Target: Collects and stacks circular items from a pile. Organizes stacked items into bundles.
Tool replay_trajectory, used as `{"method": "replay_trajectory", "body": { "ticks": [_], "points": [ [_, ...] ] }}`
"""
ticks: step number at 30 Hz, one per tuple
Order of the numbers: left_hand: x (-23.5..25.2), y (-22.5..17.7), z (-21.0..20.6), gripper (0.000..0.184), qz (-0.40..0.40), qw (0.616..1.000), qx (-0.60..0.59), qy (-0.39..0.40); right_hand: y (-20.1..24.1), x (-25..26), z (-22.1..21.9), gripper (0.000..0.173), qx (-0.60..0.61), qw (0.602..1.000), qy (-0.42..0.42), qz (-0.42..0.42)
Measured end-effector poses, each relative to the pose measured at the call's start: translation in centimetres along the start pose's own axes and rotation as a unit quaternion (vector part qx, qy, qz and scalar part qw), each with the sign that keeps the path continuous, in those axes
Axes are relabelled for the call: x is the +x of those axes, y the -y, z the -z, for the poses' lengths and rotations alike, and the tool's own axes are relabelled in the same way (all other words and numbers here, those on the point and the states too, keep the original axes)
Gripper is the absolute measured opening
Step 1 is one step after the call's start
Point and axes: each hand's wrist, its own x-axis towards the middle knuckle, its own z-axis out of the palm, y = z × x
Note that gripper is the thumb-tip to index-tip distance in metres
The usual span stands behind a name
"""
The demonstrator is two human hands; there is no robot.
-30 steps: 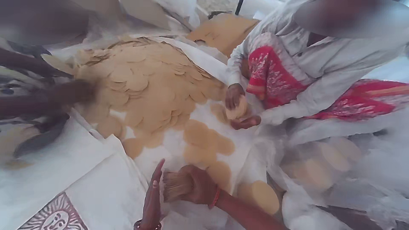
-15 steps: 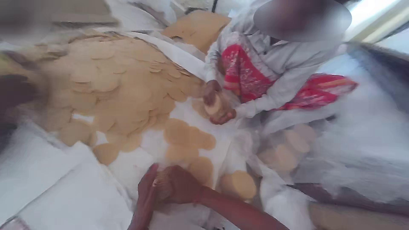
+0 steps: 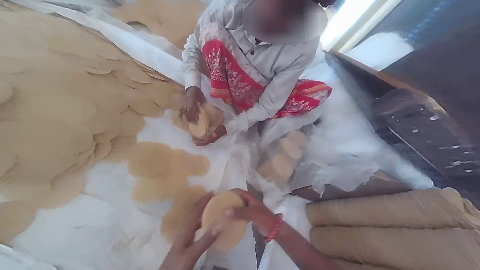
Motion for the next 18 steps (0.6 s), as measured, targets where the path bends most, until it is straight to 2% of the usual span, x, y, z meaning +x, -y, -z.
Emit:
{"method": "replay_trajectory", "body": {
  "ticks": [3, 5, 7, 9, 10, 13, 15, 16, 18],
  "points": [
    [3.4, 0.0, -3.9, 0.07, 0.032, 0.998, -0.043, 0.017, -0.5, -1.6, 3.1, 0.05, 0.04, 0.994, -0.096, -0.031],
    [5.3, 0.5, -5.2, 0.064, 0.051, 0.998, 0.008, 0.024, -1.4, -2.0, 4.4, 0.049, 0.026, 0.986, -0.153, -0.053],
    [6.8, 2.0, -5.3, 0.054, 0.061, 0.988, 0.137, 0.03, -3.8, -1.4, 5.6, 0.055, -0.103, 0.973, -0.193, -0.068],
    [7.8, 4.6, -4.9, 0.051, 0.088, 0.966, 0.238, 0.048, -7.2, -0.2, 6.2, 0.068, -0.229, 0.952, -0.183, -0.083],
    [8.1, 6.1, -4.9, 0.054, 0.099, 0.962, 0.249, 0.044, -8.7, 0.3, 6.4, 0.069, -0.237, 0.951, -0.18, -0.085],
    [8.2, 8.0, -6.1, 0.068, 0.138, 0.968, 0.207, 0.005, -9.7, -0.1, 6.9, 0.059, -0.111, 0.974, -0.16, -0.118],
    [7.6, 8.7, -6.9, 0.09, 0.177, 0.97, 0.166, -0.016, -9.9, -0.9, 6.8, 0.058, -0.026, 0.98, -0.133, -0.143],
    [7.4, 8.9, -7.0, 0.1, 0.191, 0.97, 0.15, -0.023, -9.9, -0.9, 6.8, 0.057, -0.004, 0.981, -0.125, -0.147],
    [7.3, 8.8, -6.8, 0.108, 0.209, 0.966, 0.148, -0.018, -9.8, -0.6, 7.1, 0.055, -0.028, 0.983, -0.113, -0.14]
  ]
}}
